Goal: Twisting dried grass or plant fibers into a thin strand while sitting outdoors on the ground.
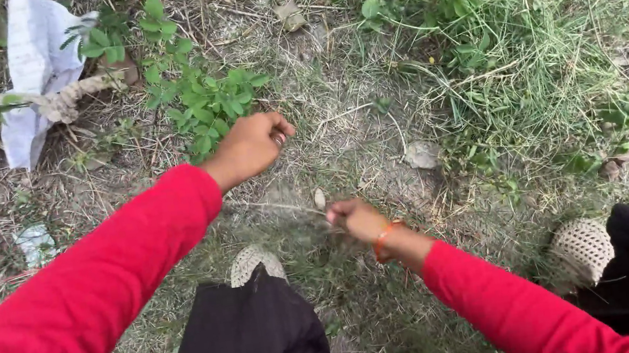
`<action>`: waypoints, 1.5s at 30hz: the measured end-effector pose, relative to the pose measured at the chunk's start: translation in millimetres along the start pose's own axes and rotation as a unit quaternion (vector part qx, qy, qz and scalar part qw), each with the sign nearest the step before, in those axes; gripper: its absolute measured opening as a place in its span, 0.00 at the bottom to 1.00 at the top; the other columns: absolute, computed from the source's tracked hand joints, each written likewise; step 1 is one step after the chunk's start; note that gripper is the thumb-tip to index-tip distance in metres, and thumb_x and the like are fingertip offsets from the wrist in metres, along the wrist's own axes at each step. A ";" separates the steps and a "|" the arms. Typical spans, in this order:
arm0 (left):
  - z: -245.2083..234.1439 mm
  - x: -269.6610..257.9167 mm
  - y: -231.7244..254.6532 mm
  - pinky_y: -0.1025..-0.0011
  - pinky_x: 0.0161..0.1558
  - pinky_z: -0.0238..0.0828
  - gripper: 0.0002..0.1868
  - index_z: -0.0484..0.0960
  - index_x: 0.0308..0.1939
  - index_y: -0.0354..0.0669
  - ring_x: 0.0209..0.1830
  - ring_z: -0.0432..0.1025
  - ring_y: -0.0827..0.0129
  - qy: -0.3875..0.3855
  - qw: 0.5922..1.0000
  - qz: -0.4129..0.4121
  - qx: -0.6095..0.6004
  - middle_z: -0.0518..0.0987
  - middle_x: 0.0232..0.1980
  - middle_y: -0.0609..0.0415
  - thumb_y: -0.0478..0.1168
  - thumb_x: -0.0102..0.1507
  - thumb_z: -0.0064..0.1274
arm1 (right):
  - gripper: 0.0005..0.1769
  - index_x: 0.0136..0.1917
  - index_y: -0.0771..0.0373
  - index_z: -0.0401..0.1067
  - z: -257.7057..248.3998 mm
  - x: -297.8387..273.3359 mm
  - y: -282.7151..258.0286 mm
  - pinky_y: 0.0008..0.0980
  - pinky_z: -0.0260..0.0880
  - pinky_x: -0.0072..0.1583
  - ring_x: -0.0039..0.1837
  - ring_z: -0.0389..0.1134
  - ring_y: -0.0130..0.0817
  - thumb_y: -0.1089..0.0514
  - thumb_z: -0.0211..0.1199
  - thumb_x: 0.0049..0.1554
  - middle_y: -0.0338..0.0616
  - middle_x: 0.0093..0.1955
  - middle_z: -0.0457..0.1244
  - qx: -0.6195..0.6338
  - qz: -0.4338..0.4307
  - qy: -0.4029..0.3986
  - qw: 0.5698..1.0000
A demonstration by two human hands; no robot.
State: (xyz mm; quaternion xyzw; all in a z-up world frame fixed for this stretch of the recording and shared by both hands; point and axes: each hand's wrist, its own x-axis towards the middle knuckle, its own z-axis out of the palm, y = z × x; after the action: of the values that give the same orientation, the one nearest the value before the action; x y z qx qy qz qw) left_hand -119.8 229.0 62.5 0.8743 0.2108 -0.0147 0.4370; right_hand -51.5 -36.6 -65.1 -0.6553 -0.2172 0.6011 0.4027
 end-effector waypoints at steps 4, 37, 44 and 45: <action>7.3 -0.6 -0.8 0.65 0.49 0.75 0.12 0.85 0.47 0.42 0.44 0.80 0.62 -0.029 0.999 -0.038 -0.008 0.85 0.44 0.48 0.33 0.62 0.51 | 0.05 0.45 0.60 0.75 11.2 -35.8 -44.4 0.39 0.69 0.43 0.36 0.64 0.33 0.59 0.59 0.60 0.41 0.37 0.67 -0.093 0.035 -0.029 0.995; 4.7 17.4 13.6 0.61 0.53 0.72 0.19 0.84 0.48 0.47 0.49 0.79 0.55 -0.040 0.990 -0.130 0.042 0.84 0.46 0.47 0.29 0.56 0.46 | 0.10 0.44 0.63 0.67 -74.2 16.4 -104.2 0.27 0.67 0.39 0.37 0.65 0.24 0.62 0.48 0.66 0.35 0.36 0.61 -0.022 -0.265 0.196 0.944; 17.7 13.6 3.6 0.60 0.54 0.73 0.18 0.84 0.47 0.44 0.50 0.79 0.54 -0.028 0.997 -0.056 0.047 0.85 0.47 0.45 0.29 0.56 0.47 | 0.14 0.47 0.64 0.68 -171.9 -61.6 -186.3 0.27 0.63 0.39 0.36 0.64 0.25 0.55 0.51 0.72 0.36 0.35 0.60 -0.079 -0.322 0.392 0.858; 17.5 11.3 11.0 0.60 0.54 0.73 0.18 0.84 0.47 0.44 0.50 0.79 0.54 -0.029 0.997 -0.052 0.047 0.85 0.47 0.45 0.29 0.56 0.47 | 0.14 0.47 0.64 0.68 -191.0 -68.6 -183.9 0.27 0.63 0.39 0.36 0.64 0.25 0.55 0.51 0.72 0.36 0.35 0.60 -0.081 -0.322 0.396 0.856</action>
State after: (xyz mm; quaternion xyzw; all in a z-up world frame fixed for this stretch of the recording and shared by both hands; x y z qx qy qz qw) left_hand -102.6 213.8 57.7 0.8809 0.2425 -0.0730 0.3998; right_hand 156.6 -33.4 113.0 -0.7613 -0.2863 0.1082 0.5717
